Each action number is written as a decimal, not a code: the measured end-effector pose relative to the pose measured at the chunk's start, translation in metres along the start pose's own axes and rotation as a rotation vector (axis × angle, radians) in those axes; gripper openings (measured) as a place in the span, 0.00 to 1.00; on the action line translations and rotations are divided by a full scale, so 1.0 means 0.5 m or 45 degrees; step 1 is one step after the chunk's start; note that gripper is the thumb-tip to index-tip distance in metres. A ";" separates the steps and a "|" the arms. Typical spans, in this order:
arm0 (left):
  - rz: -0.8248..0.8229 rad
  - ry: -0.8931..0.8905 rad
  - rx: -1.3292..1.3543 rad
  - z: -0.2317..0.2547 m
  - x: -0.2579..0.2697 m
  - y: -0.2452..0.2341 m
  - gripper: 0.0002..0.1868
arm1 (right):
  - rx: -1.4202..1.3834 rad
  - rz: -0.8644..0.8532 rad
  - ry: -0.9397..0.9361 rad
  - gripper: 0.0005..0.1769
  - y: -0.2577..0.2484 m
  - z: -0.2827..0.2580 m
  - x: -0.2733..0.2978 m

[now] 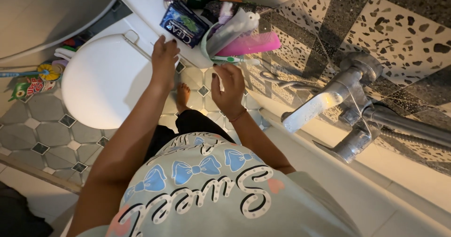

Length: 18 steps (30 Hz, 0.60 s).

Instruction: Organizing various toiletry bottles and a toothbrush holder in a bathroom

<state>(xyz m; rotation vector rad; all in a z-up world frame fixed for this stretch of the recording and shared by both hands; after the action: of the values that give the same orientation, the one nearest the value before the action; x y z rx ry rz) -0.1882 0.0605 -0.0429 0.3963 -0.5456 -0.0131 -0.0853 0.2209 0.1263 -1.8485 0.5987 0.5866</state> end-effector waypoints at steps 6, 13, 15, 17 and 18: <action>0.079 0.084 -0.065 0.048 0.071 -0.047 0.32 | -0.183 -0.012 -0.083 0.11 0.028 -0.083 -0.047; 0.081 0.224 -0.446 0.094 0.201 -0.197 0.10 | -0.366 -0.373 -0.148 0.09 0.077 -0.227 -0.016; 0.121 0.232 -0.571 0.090 0.251 -0.274 0.07 | -0.374 -0.429 -0.208 0.11 0.100 -0.290 0.021; 0.124 0.331 -0.501 0.085 0.312 -0.367 0.10 | -0.395 -0.515 -0.289 0.12 0.132 -0.371 0.074; 0.158 0.341 -0.499 0.096 0.356 -0.412 0.10 | -0.423 -0.520 -0.310 0.12 0.140 -0.422 0.098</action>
<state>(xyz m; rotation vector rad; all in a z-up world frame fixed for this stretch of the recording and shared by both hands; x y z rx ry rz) -0.0413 -0.1681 0.0078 -0.0205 -0.2915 0.0514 -0.0692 -0.0058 0.1141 -2.0906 -0.0478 0.6472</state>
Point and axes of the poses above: each hand's wrist, its own x-axis away from the middle knuckle, its own y-axis out of the palm, z = x × y, the point moved 6 cm from there along -x, towards the middle knuckle, and after that the axes turned 10 degrees about x, right-handed, at the moved point
